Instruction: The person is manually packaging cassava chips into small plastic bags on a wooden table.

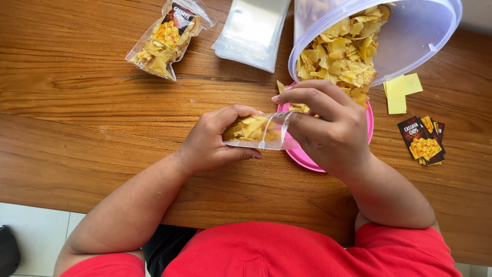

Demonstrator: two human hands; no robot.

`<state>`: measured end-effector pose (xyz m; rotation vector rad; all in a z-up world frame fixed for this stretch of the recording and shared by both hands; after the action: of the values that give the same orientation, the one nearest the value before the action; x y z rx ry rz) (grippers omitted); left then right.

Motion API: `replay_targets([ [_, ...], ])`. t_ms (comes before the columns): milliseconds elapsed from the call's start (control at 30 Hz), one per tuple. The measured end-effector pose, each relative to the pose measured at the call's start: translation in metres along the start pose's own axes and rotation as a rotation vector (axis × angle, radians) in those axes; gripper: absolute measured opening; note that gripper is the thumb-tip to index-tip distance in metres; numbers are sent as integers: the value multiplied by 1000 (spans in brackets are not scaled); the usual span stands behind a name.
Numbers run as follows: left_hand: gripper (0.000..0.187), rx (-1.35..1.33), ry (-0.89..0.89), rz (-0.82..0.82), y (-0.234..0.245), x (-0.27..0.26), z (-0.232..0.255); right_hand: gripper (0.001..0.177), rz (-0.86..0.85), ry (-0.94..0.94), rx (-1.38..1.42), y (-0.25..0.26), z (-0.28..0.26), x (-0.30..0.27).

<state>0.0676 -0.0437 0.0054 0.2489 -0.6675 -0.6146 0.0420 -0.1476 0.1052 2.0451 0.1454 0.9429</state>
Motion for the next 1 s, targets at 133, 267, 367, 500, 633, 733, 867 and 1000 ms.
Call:
replay_targets([
  [133, 54, -5, -11, -7, -1, 1, 3, 17, -51, 83, -62, -5, -3, -1],
  [267, 55, 5, -20, -13, -1, 2, 5, 21, -234, 65, -19, -21, 7, -10],
  [367, 55, -20, -6, -22, -3, 1, 7, 17, -312, 3, 188, -12, 16, -7],
  [500, 57, -76, 56, 29, -1, -5, -2, 9, -128, -225, 272, 27, 47, 2],
  [633, 54, -111, 62, 74, 2, -5, -5, 7, -52, -408, -21, 20, 119, -9],
  [733, 52, -98, 53, 49, 2, -2, 0, 38, -221, -576, -356, -5, 171, -21],
  [867, 59, -88, 21, 24, 0, -1, 4, 33, -178, -590, -277, -13, 184, -26],
  [1000, 57, -87, 16, 75, 3, -2, 3, 18, -16, -518, -129, -6, 191, -27],
])
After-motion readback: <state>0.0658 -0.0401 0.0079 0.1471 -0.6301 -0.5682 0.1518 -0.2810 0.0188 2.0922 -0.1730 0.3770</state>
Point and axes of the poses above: each hand's wrist, its own x-axis towards the middle knuckle, its own y-axis out of the back of the hand, z = x × y, the point moved 8 cm from there along x, towards the middle knuckle, and after that the axes turned 13 degrees about -y, right-handed, at the moved point
